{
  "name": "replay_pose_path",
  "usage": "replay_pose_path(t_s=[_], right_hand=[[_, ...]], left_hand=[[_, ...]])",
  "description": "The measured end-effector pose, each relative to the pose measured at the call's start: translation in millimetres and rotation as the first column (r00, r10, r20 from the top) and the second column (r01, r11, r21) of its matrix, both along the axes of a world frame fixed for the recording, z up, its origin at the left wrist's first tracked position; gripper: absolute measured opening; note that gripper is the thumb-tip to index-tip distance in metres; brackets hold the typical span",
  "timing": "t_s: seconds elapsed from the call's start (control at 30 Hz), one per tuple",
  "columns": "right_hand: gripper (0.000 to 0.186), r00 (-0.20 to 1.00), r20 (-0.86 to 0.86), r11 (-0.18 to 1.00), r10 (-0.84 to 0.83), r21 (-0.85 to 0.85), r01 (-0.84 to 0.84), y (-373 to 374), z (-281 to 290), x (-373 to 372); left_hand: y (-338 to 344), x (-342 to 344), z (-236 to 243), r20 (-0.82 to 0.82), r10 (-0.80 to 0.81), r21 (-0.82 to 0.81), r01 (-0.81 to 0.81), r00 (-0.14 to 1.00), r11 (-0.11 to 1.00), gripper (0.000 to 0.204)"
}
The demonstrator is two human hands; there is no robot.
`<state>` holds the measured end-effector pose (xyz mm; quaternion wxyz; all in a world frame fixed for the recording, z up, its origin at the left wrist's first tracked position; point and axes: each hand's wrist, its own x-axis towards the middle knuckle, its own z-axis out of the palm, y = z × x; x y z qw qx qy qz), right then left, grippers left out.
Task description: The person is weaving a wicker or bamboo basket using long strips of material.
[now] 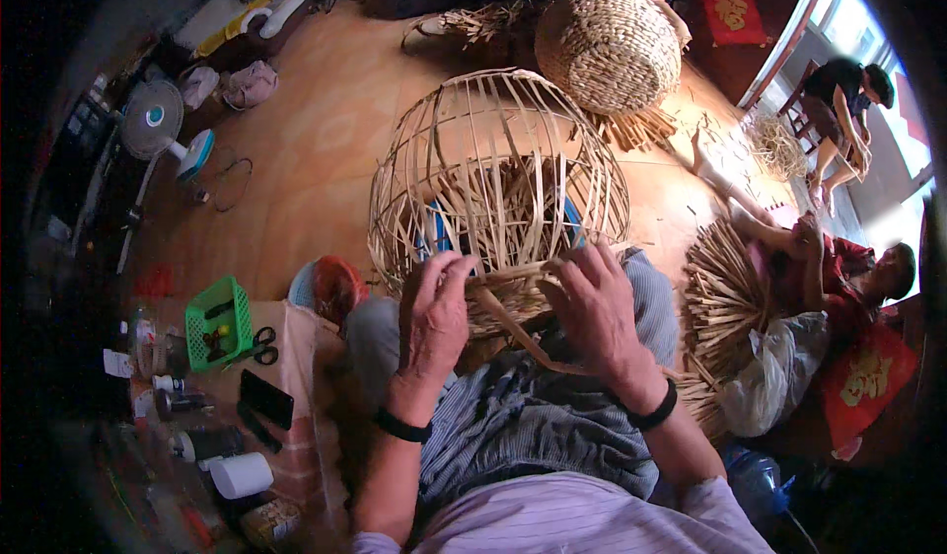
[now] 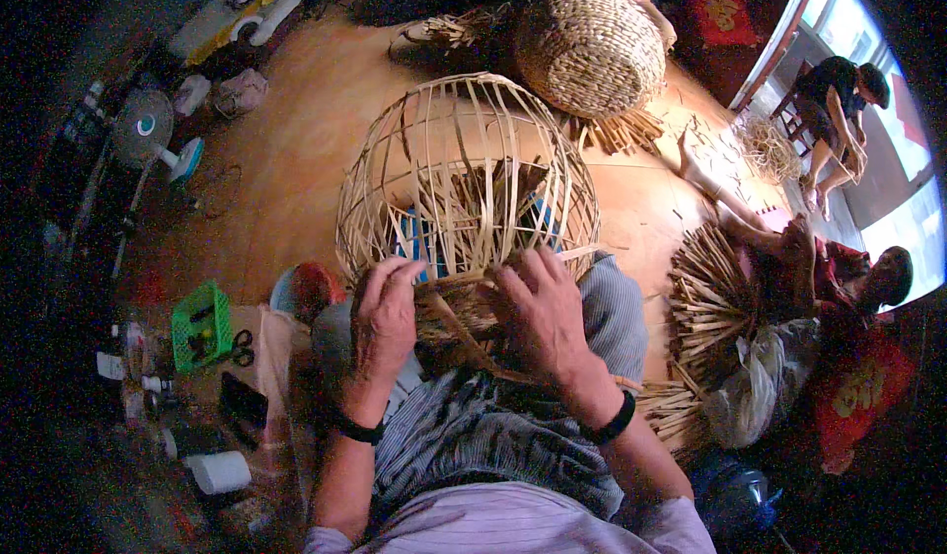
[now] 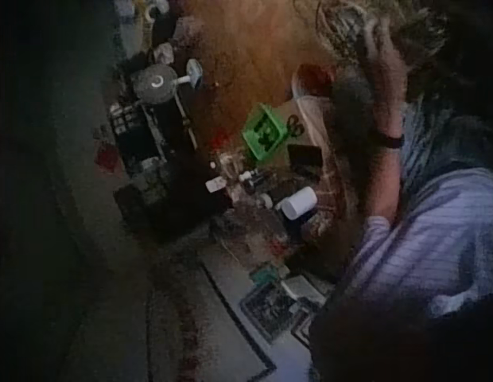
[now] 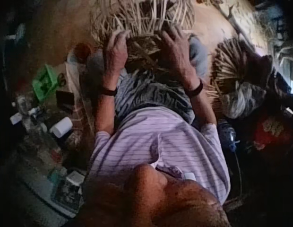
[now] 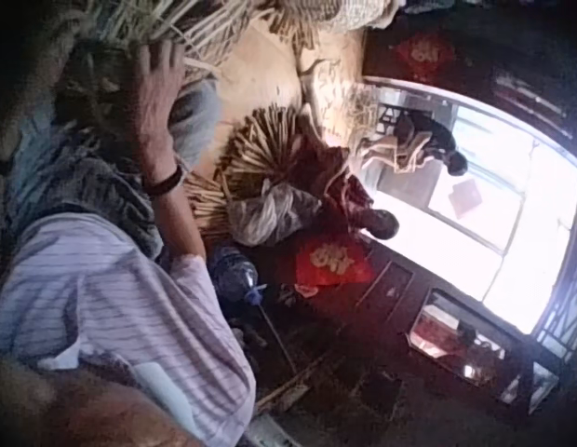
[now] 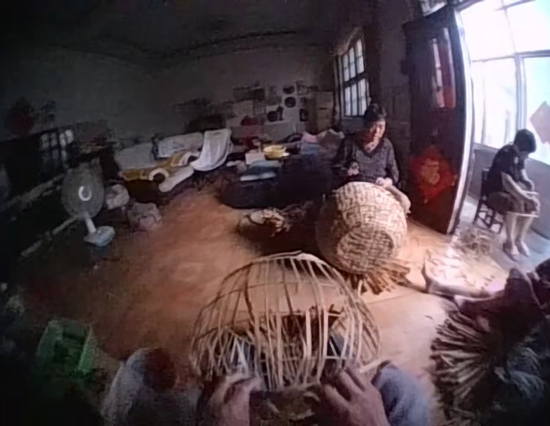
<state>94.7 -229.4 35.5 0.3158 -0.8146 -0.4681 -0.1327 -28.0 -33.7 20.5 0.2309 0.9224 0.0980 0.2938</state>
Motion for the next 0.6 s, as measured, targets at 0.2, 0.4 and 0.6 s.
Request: replay_pose_path(t_s=[0.2, 0.4, 0.6], right_hand=[[0.042, 0.985, -0.158, 0.994, 0.067, -0.070, -0.079, -1.4, -9.1, -40.0], [0.041, 0.993, 0.006, 0.975, 0.114, -0.193, -0.110, 25.8, 4.0, -13.4], [0.045, 0.987, 0.020, 0.973, 0.156, -0.173, -0.151, 30.6, -32.2, -4.1]], left_hand=[[-0.7, 3.3, -2.2, -0.062, -0.099, -0.073, 0.094, 0.993, 0.993, 0.037], [10.4, 10.5, -24.5, -0.049, -0.176, -0.317, 0.152, 0.983, 0.936, 0.033], [14.9, 21.2, -31.0, 0.000, -0.261, -0.351, 0.245, 0.965, 0.904, 0.030]])
